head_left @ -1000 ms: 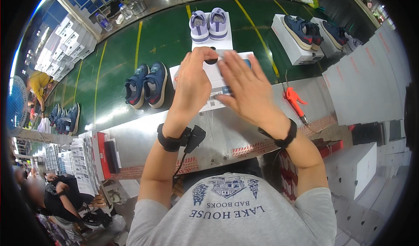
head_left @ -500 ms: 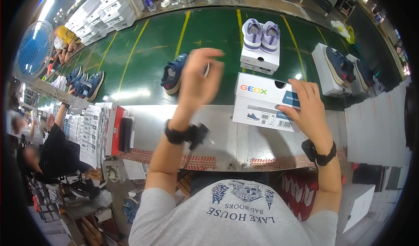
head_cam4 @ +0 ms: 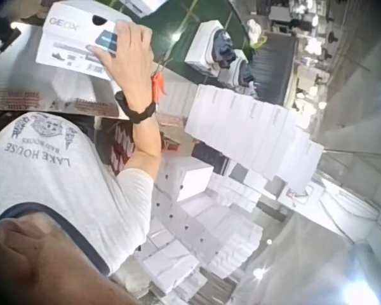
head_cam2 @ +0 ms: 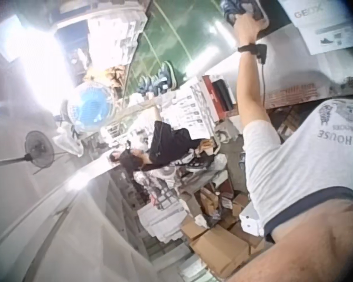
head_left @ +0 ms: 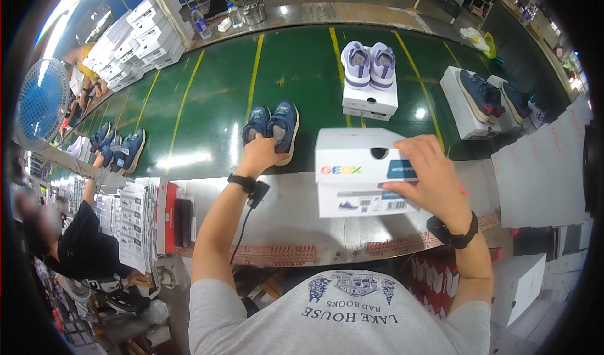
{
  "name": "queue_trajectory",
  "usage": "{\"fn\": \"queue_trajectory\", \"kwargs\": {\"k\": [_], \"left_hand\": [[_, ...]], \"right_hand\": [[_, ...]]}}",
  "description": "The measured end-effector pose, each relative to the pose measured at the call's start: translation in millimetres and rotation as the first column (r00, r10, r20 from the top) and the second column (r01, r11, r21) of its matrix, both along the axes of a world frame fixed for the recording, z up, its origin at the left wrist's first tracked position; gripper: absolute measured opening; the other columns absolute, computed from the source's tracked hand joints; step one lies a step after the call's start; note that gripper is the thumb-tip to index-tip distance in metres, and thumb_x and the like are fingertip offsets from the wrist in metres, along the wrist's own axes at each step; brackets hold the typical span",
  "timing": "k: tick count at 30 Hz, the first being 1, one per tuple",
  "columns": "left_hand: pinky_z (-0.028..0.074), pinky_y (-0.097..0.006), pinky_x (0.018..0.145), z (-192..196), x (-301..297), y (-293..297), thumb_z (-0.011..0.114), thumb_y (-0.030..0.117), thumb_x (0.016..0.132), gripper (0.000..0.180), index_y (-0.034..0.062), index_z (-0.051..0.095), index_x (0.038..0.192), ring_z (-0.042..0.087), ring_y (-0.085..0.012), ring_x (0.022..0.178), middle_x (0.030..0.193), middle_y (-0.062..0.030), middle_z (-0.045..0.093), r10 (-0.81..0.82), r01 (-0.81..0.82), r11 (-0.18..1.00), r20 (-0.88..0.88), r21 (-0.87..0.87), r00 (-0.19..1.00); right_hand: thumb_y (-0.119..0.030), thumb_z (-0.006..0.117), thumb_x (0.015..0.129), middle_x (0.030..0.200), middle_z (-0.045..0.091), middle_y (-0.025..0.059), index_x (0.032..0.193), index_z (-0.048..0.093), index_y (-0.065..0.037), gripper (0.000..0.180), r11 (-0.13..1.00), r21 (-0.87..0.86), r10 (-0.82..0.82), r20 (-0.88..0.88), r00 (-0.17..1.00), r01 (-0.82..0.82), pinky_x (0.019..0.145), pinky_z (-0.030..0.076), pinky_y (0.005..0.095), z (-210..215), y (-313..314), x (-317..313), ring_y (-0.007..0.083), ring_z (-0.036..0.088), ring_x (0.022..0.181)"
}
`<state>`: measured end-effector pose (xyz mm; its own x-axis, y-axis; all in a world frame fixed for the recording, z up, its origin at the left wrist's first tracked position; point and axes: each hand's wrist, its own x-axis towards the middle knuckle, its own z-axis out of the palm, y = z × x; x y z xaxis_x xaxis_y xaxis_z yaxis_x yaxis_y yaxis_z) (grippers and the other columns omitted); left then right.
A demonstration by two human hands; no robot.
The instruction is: Inspecting shoes on a factory line, applying tags/stickers to boxes, and stacking boxed shoes.
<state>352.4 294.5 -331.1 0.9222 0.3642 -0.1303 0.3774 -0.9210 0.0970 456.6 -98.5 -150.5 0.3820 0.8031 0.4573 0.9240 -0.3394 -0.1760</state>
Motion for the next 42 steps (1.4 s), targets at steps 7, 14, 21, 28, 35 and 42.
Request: {"fn": "queue_trajectory", "kwargs": {"k": [7, 14, 21, 28, 35, 42], "left_hand": [[0.05, -0.033, 0.06, 83.2, -31.2, 83.7, 0.072, 0.064, 0.083, 0.067, -0.0016, 0.074, 0.099, 0.065, -0.0199, 0.067, 0.072, -0.0078, 0.066, 0.568, -0.328, 0.787, 0.406, -0.523, 0.716], [0.053, -0.03, 0.08, 154.2, -53.3, 57.5, 0.059, 0.054, 0.099, 0.062, -0.0029, 0.065, 0.124, 0.068, -0.0161, 0.092, 0.106, -0.0092, 0.071, 0.75, 0.187, 0.501, 0.532, -0.845, 0.394], [0.042, -0.043, 0.114, 109.9, -33.0, -11.6, 0.04, 0.073, 0.098, 0.082, 0.0092, 0.046, 0.149, 0.055, -0.0273, 0.132, 0.148, -0.0101, 0.054, 0.708, 0.492, -0.016, 0.338, -0.87, 0.62], [0.046, -0.047, 0.11, 56.7, 31.9, -67.3, 0.047, 0.086, 0.085, 0.097, 0.0112, 0.05, 0.147, 0.056, -0.0306, 0.13, 0.143, -0.0115, 0.057, 0.691, 0.484, -0.438, 0.06, -0.758, 0.72], [0.054, -0.046, 0.1, 26.3, 71.8, -97.6, 0.051, 0.082, 0.086, 0.09, 0.0112, 0.056, 0.141, 0.059, -0.0296, 0.126, 0.139, -0.0109, 0.061, 0.64, 0.417, -0.474, 0.022, -0.776, 0.768], [0.054, -0.047, 0.103, 22.0, 75.9, -99.8, 0.063, 0.041, 0.097, 0.053, 0.0022, 0.061, 0.133, 0.065, -0.0305, 0.117, 0.13, -0.0143, 0.067, 0.557, 0.518, -0.669, 0.101, -0.534, 0.824]], "right_hand": [[-0.045, 0.083, 0.075, 0.113, 0.063, 0.0108, 0.12, 0.061, -0.004, 0.064, 0.95, 0.246, 0.181, 0.075, 0.981, -0.194, 0.083, 0.056, 0.0388, -19.2, 61.6, -6.6, 0.0307, 0.059, 0.108], [-0.016, 0.071, 0.086, 0.141, 0.05, 0.0149, 0.14, 0.054, -0.019, 0.057, 0.997, 0.071, 0.022, 0.105, 0.994, -0.029, 0.102, 0.047, 0.0493, -194.1, 145.5, 36.2, 0.0337, 0.046, 0.134], [-0.01, 0.071, 0.085, 0.148, 0.048, 0.0178, 0.139, 0.055, -0.011, 0.056, 0.983, 0.185, 0.03, -0.152, 0.988, -0.001, 0.104, 0.046, 0.0483, -169.7, 134.3, 72.5, 0.0374, 0.05, 0.133], [-0.051, 0.079, 0.08, 0.126, 0.057, 0.0289, 0.147, 0.041, 0.0, 0.093, 0.567, -0.403, -0.822, -0.222, 0.524, 0.719, 0.1, 0.045, 0.0515, -211.2, -149.8, 99.7, 0.0459, 0.054, 0.12], [-0.023, 0.055, 0.102, 0.119, 0.061, 0.0216, 0.141, 0.049, 0.001, 0.046, 0.788, -0.116, -0.608, -0.295, 0.737, 0.604, 0.096, 0.047, 0.0448, -182.8, -190.7, 45.6, 0.0403, 0.058, 0.11], [-0.019, 0.048, 0.105, 0.114, 0.064, 0.0252, 0.139, 0.049, 0.003, 0.04, 0.956, 0.096, -0.157, -0.631, 0.759, 0.278, 0.093, 0.05, 0.0442, -50.6, -120.5, -18.8, 0.0431, 0.063, 0.103]]}}
